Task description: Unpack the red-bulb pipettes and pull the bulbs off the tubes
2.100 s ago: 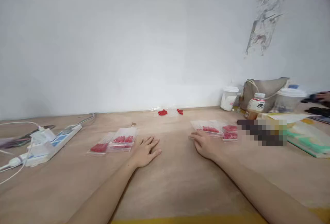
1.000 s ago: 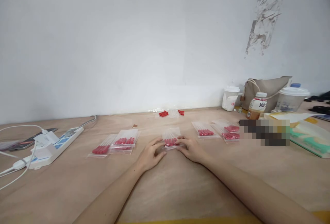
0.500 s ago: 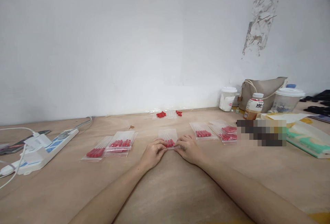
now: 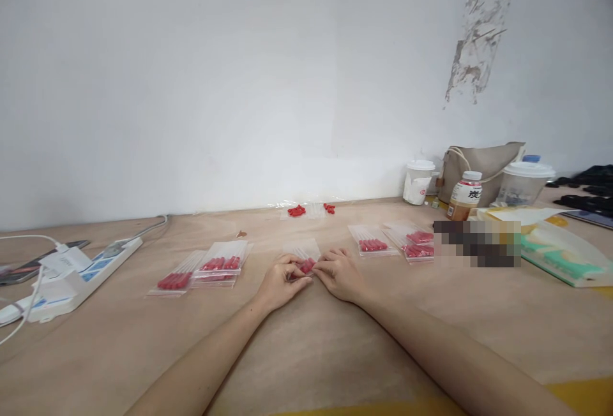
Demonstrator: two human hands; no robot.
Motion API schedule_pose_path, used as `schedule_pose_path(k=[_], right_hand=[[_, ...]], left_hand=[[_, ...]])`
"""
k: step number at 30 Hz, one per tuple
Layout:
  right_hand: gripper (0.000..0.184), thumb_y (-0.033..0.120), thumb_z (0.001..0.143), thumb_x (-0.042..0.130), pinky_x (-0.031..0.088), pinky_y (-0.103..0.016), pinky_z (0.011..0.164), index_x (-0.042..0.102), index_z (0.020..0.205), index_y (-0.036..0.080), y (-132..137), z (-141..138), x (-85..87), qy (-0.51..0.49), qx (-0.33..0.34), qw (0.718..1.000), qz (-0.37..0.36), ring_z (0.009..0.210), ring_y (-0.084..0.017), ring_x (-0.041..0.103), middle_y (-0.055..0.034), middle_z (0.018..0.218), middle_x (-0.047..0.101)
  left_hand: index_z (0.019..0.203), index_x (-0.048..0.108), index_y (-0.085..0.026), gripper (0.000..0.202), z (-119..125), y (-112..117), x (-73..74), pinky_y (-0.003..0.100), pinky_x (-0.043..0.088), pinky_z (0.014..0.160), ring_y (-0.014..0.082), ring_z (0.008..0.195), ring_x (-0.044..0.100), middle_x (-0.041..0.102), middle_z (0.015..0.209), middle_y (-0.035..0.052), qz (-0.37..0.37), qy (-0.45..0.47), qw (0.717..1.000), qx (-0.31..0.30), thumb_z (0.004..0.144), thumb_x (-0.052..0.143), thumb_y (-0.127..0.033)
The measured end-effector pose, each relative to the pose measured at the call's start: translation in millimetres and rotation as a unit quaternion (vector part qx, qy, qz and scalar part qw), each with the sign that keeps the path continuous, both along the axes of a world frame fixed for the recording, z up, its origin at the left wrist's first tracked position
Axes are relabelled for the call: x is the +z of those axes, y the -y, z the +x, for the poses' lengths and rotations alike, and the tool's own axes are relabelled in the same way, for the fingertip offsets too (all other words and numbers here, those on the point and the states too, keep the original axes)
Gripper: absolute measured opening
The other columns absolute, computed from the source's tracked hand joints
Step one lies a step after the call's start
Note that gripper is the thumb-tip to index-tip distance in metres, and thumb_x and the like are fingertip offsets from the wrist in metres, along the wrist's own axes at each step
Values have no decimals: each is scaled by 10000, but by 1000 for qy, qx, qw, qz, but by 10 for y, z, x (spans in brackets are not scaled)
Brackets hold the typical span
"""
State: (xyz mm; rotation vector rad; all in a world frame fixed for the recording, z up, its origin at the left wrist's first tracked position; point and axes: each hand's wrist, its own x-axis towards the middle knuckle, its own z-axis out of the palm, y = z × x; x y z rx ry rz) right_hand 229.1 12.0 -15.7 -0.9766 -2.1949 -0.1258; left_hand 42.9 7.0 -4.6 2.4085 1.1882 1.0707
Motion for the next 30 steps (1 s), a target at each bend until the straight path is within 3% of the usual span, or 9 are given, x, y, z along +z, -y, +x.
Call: schedule_pose_path(k=[3, 7, 14, 19, 26, 30], right_hand=[[162, 231, 829, 492, 266, -313, 760, 648, 791, 255, 6, 4, 10, 1, 14, 1000, -4, 792, -134, 490, 12, 792, 637], [105, 241, 782, 557, 283, -311, 773, 615, 870, 231, 19, 3, 16, -5, 31, 999, 10, 837, -151, 490, -11, 869, 629], [93, 208, 766, 556, 294, -306, 782, 620, 827, 235, -29, 5, -39, -4, 41, 997, 70, 863, -155, 477, -25, 901, 590], [117, 223, 781, 541, 287, -312, 776, 645, 820, 260, -80, 8, -75, -16, 33, 996, 85, 847, -154, 472, -21, 861, 595], [164, 176, 794, 509, 279, -315, 769, 644, 722, 236, -108, 1, -72, 5, 40, 995, 97, 822, -146, 465, -11, 823, 611], [182, 153, 797, 487, 280, -318, 762, 644, 753, 235, -117, 2, -85, 6, 36, 994, 107, 822, -149, 462, -20, 830, 608]], left_hand=[[773, 682, -220, 162, 21, 11, 25, 322, 418, 853, 170, 934, 535, 602, 951, 39, 3, -10, 1000, -20, 787, 532, -281], [722, 679, -212, 153, 46, -7, 7, 329, 412, 869, 175, 960, 529, 599, 975, 38, 1, 5, 1000, -14, 775, 538, -233], [675, 689, -195, 91, 22, -79, -61, 338, 441, 840, 193, 948, 564, 599, 990, 59, -106, 117, 987, 27, 685, 644, -274], [661, 689, -168, 166, 3, -103, -80, 348, 448, 822, 219, 944, 571, 591, 1017, 81, -145, 167, 975, 33, 615, 701, -327], [755, 683, -192, 159, 45, -68, -48, 346, 424, 863, 199, 967, 554, 623, 934, 60, -86, 114, 990, 23, 732, 596, -323], [855, 677, -226, 172, 75, -13, 4, 344, 386, 925, 189, 1015, 524, 590, 1042, 51, -44, 28, 998, -23, 777, 538, -289]])
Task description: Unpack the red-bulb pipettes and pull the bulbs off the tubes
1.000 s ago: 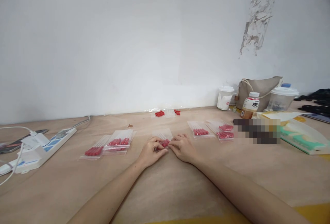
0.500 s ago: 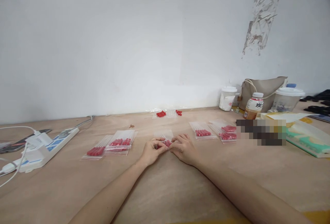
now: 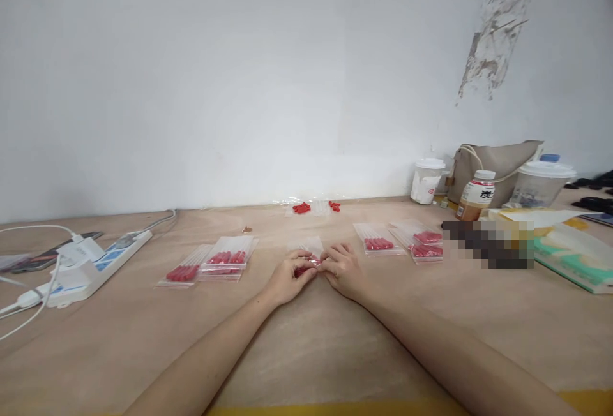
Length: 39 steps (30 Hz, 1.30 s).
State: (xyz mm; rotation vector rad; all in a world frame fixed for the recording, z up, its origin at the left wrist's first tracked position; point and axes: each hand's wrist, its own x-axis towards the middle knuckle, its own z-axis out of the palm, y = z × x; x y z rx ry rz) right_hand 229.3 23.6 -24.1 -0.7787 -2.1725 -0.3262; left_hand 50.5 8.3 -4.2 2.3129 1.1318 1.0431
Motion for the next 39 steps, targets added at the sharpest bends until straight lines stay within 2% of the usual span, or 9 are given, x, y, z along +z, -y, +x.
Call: schedule_pose_path(k=[4, 9, 15, 20, 23, 27, 31, 36, 39], right_hand=[[173, 156, 798, 492, 287, -315, 762, 641, 752, 233, 3, -19, 0, 3, 8, 1000, -9, 820, -148, 463, -16, 826, 607], [136, 208, 801, 521, 291, -315, 759, 630, 720, 223, 17, -96, 4, -2, 2, 999, -37, 845, -153, 467, -12, 842, 600], [99, 182, 767, 551, 313, -323, 778, 621, 709, 221, 51, -144, 11, 4, 10, 998, -66, 884, -161, 480, -20, 927, 571], [139, 95, 759, 489, 399, -252, 772, 584, 719, 189, 70, -82, 31, -53, 88, 979, -175, 881, -118, 535, -36, 1036, 533], [122, 90, 737, 485, 421, -236, 781, 564, 727, 182, 74, 1, 53, -81, 120, 963, -229, 923, -125, 551, -38, 972, 578], [117, 172, 736, 509, 436, -250, 764, 563, 632, 178, 42, 92, 75, -102, 102, 952, -271, 931, -161, 568, -35, 803, 634], [198, 189, 753, 481, 434, -237, 632, 558, 572, 167, -22, 95, 45, -132, 30, 957, -256, 665, -123, 573, -30, 743, 620], [112, 206, 724, 533, 405, -287, 704, 632, 685, 170, -54, 96, 19, -144, -50, 971, -182, 757, -159, 506, -53, 776, 544], [152, 217, 745, 523, 392, -289, 698, 667, 779, 181, -47, 118, 40, -113, -81, 974, -180, 752, -162, 480, -50, 753, 510]], left_hand=[[756, 659, -193, 166, 22, 13, -6, 333, 400, 910, 182, 1015, 523, 586, 1038, 56, -4, -4, 1000, 4, 791, 502, -235], [699, 585, -177, 174, 30, -4, -61, 288, 451, 799, 146, 883, 568, 610, 925, 40, 24, 3, 1000, 13, 804, 446, -191], [701, 583, -170, 200, 15, -46, -84, 281, 463, 711, 152, 765, 588, 629, 827, 37, 40, 12, 993, 110, 810, 421, -216], [760, 579, -163, 216, -18, -38, -46, 341, 438, 778, 195, 830, 575, 619, 829, 62, 69, 37, 979, 187, 824, 403, -269], [919, 589, -176, 235, -95, -22, -3, 315, 401, 890, 184, 1002, 532, 606, 1014, 55, 73, 16, 987, 142, 818, 446, -333], [1226, 439, -196, 428, -228, -26, 39, 363, 245, 1037, 187, 1248, 307, 429, 1305, 46, 26, -98, 993, 66, 867, 350, -412], [1184, 496, -202, 428, -253, -31, 49, 399, 220, 1044, 198, 1231, 336, 487, 1256, 48, -1, -176, 983, 53, 885, 294, -430], [1014, 612, -227, 320, -241, 1, 39, 393, 268, 1022, 196, 1128, 452, 609, 1051, 43, 72, -158, 985, 25, 861, 385, -392], [1028, 605, -198, 310, -266, 16, 23, 366, 342, 976, 210, 1122, 451, 565, 1118, 74, 95, -132, 986, 17, 800, 498, -380]])
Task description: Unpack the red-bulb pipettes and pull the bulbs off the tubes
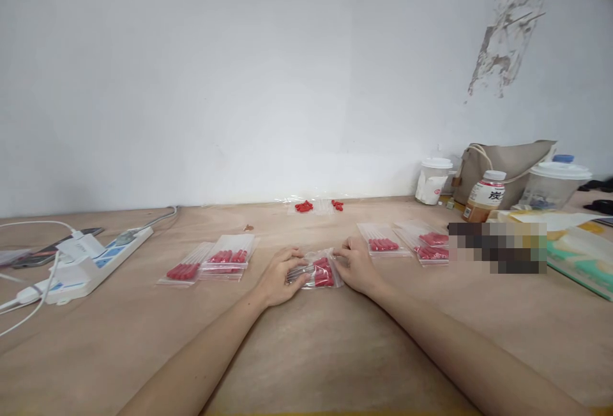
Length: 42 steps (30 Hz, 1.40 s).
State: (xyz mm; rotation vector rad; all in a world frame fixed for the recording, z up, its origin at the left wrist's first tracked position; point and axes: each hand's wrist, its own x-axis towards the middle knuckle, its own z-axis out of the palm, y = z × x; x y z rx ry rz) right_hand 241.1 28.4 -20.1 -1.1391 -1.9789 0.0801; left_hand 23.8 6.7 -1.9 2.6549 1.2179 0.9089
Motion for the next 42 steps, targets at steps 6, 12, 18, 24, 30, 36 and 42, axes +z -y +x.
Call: schedule_pose_path(k=[6, 12, 18, 24, 30, 36, 42], right_hand=[[173, 260, 787, 505, 377, -280, 755, 652, 858, 202, 11, 27, 58, 19, 101, 990, -94, 832, -158, 494, -37, 842, 558], [156, 271, 768, 516, 378, -274, 740, 624, 842, 187, -33, 37, 70, 12, 139, 979, -152, 822, -162, 498, -38, 859, 578], [220, 256, 732, 545, 399, -255, 676, 545, 931, 162, -104, 29, 11, -55, 169, 956, -232, 757, -135, 509, -24, 857, 586], [146, 225, 700, 575, 391, -217, 580, 540, 820, 150, -108, 13, 17, -97, 212, 927, -294, 639, -103, 493, 10, 715, 555], [132, 188, 673, 588, 396, -208, 561, 494, 760, 154, -125, -2, 9, -116, 201, 921, -312, 609, -90, 484, 25, 667, 530], [104, 188, 672, 585, 411, -219, 559, 514, 734, 142, -174, 41, 12, -116, 206, 914, -330, 604, -98, 505, 17, 652, 556], [164, 217, 674, 607, 438, -245, 649, 555, 816, 151, -105, 56, 45, -122, 227, 910, -324, 714, -120, 549, 4, 781, 611]], left_hand=[[1175, 503, -224, 364, 11, 14, 18, 345, 375, 944, 186, 1094, 480, 552, 1173, 43, -56, 2, 998, -41, 833, 459, -339], [1212, 462, -253, 372, 16, 37, 85, 344, 372, 933, 182, 1058, 503, 550, 1175, 28, -102, -17, 993, -49, 854, 426, -349], [1223, 449, -233, 401, -4, 15, 63, 352, 352, 951, 193, 1092, 475, 542, 1186, 35, -118, -26, 992, -39, 852, 418, -383], [1222, 449, -232, 395, 6, 10, 59, 350, 331, 975, 182, 1105, 469, 532, 1201, 34, -120, -35, 991, -38, 862, 397, -387], [1232, 442, -228, 403, -3, -8, 43, 362, 289, 1011, 185, 1147, 438, 490, 1255, 38, -120, -40, 991, -33, 865, 389, -383], [1239, 435, -224, 431, -14, -13, 48, 371, 323, 988, 194, 1154, 432, 477, 1266, 54, -119, -42, 991, -36, 857, 391, -419], [1244, 432, -234, 423, -17, -6, 50, 371, 337, 979, 193, 1164, 419, 468, 1274, 50, -114, -37, 992, -41, 857, 400, -401]])
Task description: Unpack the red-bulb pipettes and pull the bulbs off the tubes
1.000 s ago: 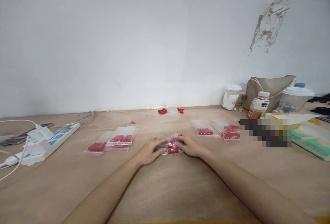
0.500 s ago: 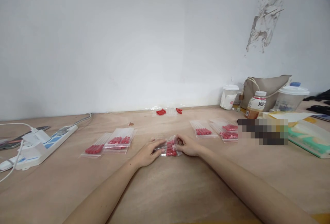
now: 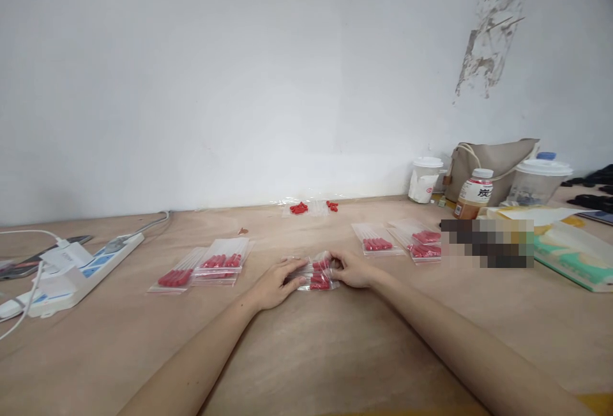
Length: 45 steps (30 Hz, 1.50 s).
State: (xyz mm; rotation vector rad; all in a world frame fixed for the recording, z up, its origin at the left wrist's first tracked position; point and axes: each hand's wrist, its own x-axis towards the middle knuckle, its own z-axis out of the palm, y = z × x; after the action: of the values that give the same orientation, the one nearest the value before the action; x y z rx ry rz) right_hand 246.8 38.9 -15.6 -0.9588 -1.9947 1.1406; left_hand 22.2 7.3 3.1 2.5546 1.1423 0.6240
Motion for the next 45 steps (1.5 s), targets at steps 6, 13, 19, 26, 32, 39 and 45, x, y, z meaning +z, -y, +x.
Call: schedule_pose_path(k=[6, 13, 19, 26, 32, 39, 45], right_hand=[[103, 140, 659, 589, 427, -230, 637, 530, 743, 152, 15, -37, 29, -15, -32, 999, -24, 663, -102, 539, 19, 701, 590], [149, 225, 662, 618, 436, -238, 544, 509, 735, 155, 27, 249, 209, -20, -45, 991, -126, 526, -89, 534, 41, 561, 565], [409, 228, 534, 728, 439, -224, 559, 514, 877, 166, 106, 333, 158, -78, -50, 985, -143, 568, -77, 553, 39, 689, 592], [374, 408, 563, 704, 449, -235, 529, 520, 771, 157, 63, 277, 12, -113, -96, 982, -114, 526, -89, 558, 37, 593, 584], [341, 391, 607, 678, 453, -233, 530, 526, 797, 153, 52, 408, 12, -105, -115, 984, -91, 527, -87, 557, 27, 610, 593], [355, 298, 557, 716, 472, -303, 742, 557, 841, 155, 86, 473, 2, -110, -113, 984, -82, 774, -152, 614, -35, 807, 649], [283, 271, 615, 696, 514, -320, 698, 560, 845, 176, 132, 462, 57, -172, -134, 967, -131, 668, -131, 614, -21, 775, 640]], left_hand=[[1236, 441, -228, 424, -5, -6, -14, 363, 355, 964, 197, 1139, 448, 481, 1262, 52, -6, 16, 1000, 9, 850, 413, -402], [1241, 433, -233, 416, -6, -9, -7, 369, 321, 994, 189, 1169, 417, 480, 1266, 37, 10, -5, 1000, 3, 864, 384, -403], [1237, 441, -245, 413, -5, -16, -17, 399, 296, 1012, 199, 1198, 386, 476, 1270, 36, 13, -17, 1000, 3, 867, 373, -413], [1224, 462, -243, 398, -23, -35, -34, 415, 287, 1015, 203, 1194, 393, 484, 1264, 39, 19, -15, 1000, -8, 866, 383, -399], [1206, 481, -257, 359, -83, -45, -35, 433, 250, 1033, 195, 1215, 364, 473, 1273, 28, 25, -30, 999, -7, 876, 370, -344], [1054, 601, -238, 286, -53, -27, -44, 351, 414, 901, 175, 1001, 538, 619, 1061, 34, 104, 17, 994, -4, 859, 394, -267], [1006, 625, -234, 290, -39, -20, -42, 317, 441, 866, 166, 961, 562, 636, 1022, 21, 71, 26, 997, -3, 861, 376, -269]])
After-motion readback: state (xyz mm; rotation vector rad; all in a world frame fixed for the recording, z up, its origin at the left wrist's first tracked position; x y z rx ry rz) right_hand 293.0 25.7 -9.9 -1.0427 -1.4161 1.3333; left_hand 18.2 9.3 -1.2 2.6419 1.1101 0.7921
